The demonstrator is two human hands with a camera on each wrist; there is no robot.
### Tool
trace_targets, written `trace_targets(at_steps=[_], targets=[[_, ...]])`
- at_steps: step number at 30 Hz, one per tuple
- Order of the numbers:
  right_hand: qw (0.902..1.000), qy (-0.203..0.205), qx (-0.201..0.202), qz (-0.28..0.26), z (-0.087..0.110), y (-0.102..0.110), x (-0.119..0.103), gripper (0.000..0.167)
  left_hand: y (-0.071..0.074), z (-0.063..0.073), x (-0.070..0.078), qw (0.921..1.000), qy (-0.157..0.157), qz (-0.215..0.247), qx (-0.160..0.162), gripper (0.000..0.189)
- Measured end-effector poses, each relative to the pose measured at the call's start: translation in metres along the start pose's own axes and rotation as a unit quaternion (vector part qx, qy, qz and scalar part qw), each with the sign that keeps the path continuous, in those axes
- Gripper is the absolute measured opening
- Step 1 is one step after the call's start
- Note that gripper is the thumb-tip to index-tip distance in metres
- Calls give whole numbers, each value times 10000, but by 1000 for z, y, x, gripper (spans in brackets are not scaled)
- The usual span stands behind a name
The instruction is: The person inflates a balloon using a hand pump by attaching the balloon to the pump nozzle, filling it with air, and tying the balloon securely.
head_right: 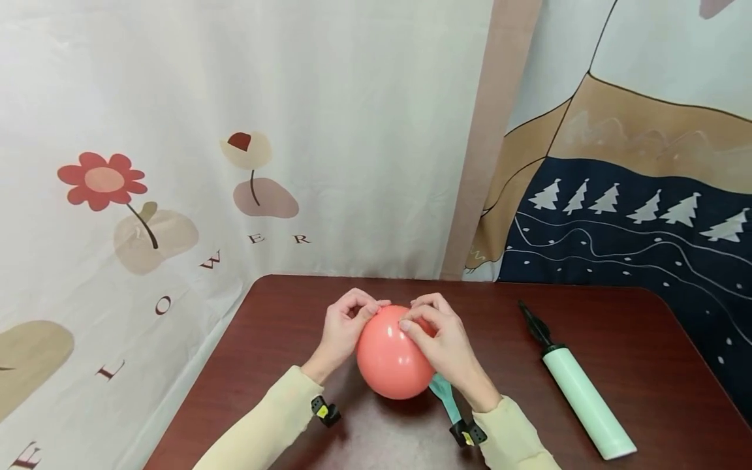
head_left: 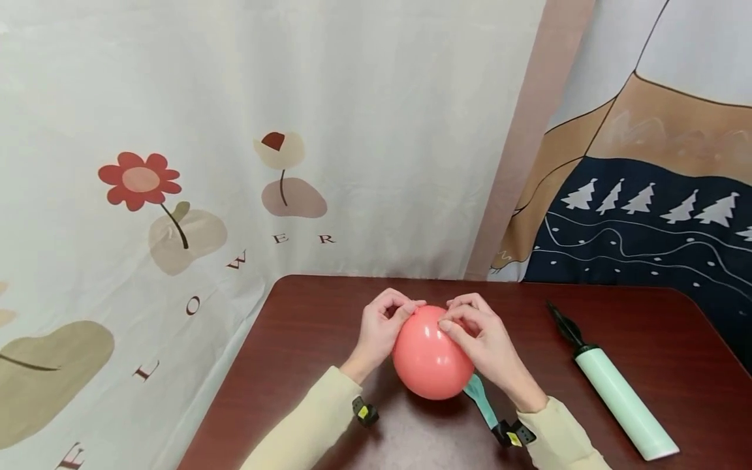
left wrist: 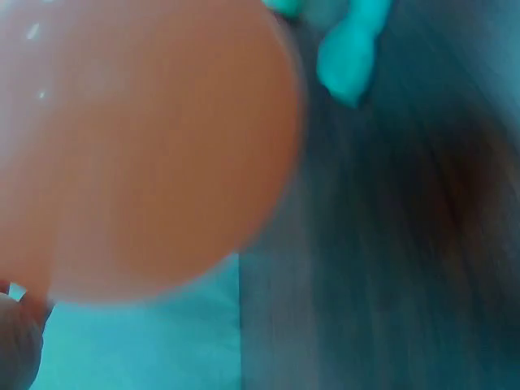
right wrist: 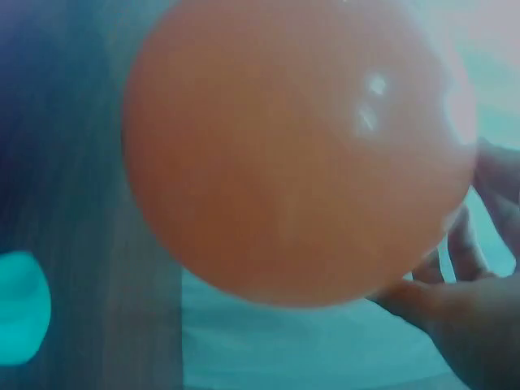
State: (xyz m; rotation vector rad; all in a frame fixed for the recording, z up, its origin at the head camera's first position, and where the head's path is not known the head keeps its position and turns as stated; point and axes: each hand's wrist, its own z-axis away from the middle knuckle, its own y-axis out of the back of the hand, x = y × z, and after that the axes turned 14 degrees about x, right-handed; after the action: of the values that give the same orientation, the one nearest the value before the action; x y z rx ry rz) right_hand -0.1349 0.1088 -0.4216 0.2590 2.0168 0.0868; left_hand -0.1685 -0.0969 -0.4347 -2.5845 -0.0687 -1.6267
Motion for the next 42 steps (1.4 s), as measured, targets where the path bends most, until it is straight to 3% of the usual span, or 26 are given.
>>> trace_targets(at_steps=[6, 9, 11, 13, 15, 19, 23, 26, 32, 38, 42], targets=[[9972, -558, -285, 398, 1, 2, 1, 66, -2, -4, 3, 9969, 409, 580, 339, 14], [9944, -856, -540, 306, 5, 4, 6, 76, -7, -2, 6, 9928, 720, 764, 570, 19], [9937, -907, -608, 252, 7, 4, 9, 77, -9, 0, 7, 9924, 869, 680, 551, 22], [9934, -941, -605, 238, 8, 3, 11, 76, -9, 2, 6, 9942, 868, 505, 377, 26], [9929, -1044, -544, 198, 8, 3, 13, 73, -4, 4, 4, 9976, 673, 115, 118, 34], [9887, -1441, -400, 89, 11, 1, 16, 73, 12, 16, 2, 9966, 297, -654, -412, 64], [9859, -1663, -163, 55, 16, -1, 19, 71, 21, 33, 3, 9864, 664, -1173, -946, 99], [9850, -1719, -128, 34, 18, -4, 20, 70, 20, 40, 6, 9772, 1141, -1366, -1155, 109], [9886, -1382, -228, 557, 20, -2, 25, 64, 28, 38, 9, 9713, 1657, -1505, -808, 101], [9896, -916, -98, 1105, 24, 16, 32, 53, 64, 36, 7, 9594, 1887, -2041, -485, 88], [9858, -639, -113, 1551, 18, 33, 33, 50, 90, 19, 11, 9524, 1703, -2526, -83, 83]])
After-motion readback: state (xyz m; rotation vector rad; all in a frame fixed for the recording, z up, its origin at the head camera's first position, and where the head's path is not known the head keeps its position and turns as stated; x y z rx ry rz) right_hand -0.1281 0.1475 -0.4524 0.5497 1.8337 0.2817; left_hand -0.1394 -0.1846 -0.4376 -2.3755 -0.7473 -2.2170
